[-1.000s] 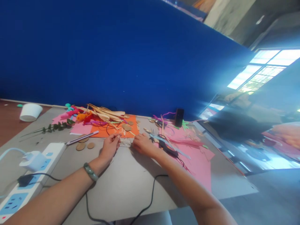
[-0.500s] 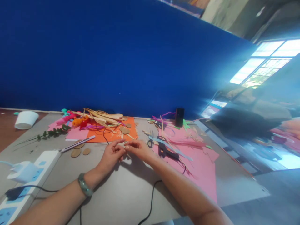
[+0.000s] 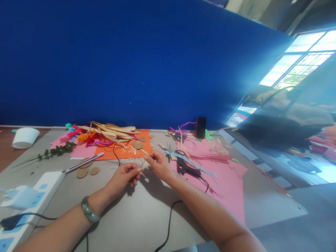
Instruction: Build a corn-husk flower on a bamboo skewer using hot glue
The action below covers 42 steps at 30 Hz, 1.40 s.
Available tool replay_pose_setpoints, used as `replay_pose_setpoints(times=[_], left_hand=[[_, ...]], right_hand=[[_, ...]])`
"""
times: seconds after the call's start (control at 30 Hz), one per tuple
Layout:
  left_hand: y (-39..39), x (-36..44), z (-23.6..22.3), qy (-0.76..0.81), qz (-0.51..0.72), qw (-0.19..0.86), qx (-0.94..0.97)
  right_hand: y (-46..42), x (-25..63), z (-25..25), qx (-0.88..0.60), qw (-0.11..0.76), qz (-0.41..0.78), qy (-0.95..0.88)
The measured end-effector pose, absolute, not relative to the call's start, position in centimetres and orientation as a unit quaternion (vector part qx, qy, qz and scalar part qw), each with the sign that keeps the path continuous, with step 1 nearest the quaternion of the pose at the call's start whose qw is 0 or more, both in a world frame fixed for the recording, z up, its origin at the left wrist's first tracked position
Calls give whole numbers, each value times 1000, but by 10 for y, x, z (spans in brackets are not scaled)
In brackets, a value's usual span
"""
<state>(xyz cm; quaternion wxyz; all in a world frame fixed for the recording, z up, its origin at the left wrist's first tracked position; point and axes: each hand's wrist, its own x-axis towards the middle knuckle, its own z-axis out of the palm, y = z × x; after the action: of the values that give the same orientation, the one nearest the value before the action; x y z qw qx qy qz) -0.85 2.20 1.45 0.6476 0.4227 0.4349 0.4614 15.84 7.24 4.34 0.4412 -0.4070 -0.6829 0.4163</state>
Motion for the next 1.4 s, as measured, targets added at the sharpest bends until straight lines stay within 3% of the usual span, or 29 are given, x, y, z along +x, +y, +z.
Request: replay_pose_setpoints(times=[0.2,0.4,1.4], left_hand=[[22,-12,18,372,446,698,420],[25,-13,19,353,466,702,407],[22,-13,21,407,442,659,452]], right_hand=[[74,160,41,-403,455,428,-669],[72,158,39,-333,375,617,-606],[62,155,47,-388,403,570,-601]])
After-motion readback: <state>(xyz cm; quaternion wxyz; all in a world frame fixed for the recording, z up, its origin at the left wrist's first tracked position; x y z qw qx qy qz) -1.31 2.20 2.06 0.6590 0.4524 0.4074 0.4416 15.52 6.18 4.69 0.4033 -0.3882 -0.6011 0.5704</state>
